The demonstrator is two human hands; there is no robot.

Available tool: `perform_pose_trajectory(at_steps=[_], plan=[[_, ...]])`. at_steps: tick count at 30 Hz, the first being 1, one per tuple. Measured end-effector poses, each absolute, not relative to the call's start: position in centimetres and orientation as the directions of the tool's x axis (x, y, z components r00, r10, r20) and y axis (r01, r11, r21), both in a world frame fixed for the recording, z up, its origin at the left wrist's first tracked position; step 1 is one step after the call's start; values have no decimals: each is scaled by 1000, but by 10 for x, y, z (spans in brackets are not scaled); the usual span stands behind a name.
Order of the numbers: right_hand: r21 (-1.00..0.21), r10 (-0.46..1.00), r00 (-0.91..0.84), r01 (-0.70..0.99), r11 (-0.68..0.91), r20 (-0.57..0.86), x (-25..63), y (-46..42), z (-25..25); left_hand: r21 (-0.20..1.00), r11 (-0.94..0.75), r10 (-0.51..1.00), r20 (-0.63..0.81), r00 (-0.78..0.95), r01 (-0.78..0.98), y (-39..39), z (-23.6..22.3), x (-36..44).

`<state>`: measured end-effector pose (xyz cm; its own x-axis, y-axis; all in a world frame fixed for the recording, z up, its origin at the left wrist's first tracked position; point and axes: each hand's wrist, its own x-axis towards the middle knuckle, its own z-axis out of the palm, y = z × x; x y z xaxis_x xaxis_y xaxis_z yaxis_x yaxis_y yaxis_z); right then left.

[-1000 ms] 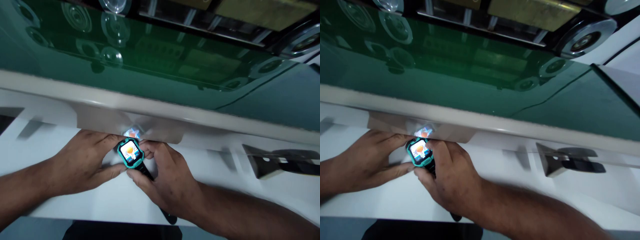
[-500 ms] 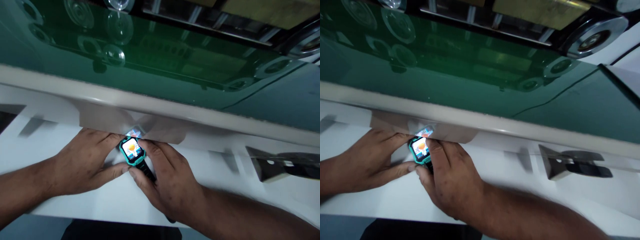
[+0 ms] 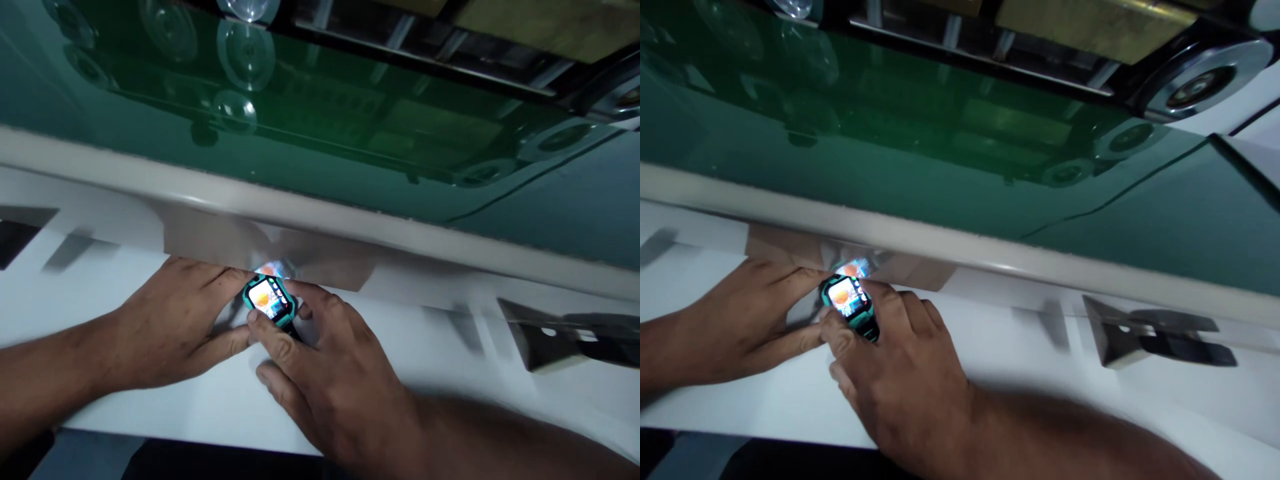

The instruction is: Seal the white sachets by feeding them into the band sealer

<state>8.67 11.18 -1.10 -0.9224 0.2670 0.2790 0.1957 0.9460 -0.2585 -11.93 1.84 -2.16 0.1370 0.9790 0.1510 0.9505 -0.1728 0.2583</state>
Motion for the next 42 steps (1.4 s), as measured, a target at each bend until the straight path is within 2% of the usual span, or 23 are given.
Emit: perform_pose_trajectory(at_steps=[4,11,14,18,23,33,42], plan=[[-240,271,-906,199,950,323,88,109,-10,280,-180,976,166,137,943,19,-21,-119],[-331,311,-870,185,925,383,87,118,-11,261,-170,978,159,131,950,20,-21,-119],[-322,307,-863,180,929,402,86,119,-10,276,-154,981,156,114,949,19,-21,-119],[-308,297,-864,176,935,407,84,119,-10,306,-141,985,141,102,941,20,-20,-119],[-351,273,-873,128,928,404,84,121,-13,293,-150,983,144,112,944,20,-20,-120],[-347,298,-886,170,922,356,83,124,-10,325,-133,986,137,92,936,20,-17,-118],[-396,307,-861,138,908,404,82,125,-13,336,-125,988,124,88,934,19,-17,-117]])
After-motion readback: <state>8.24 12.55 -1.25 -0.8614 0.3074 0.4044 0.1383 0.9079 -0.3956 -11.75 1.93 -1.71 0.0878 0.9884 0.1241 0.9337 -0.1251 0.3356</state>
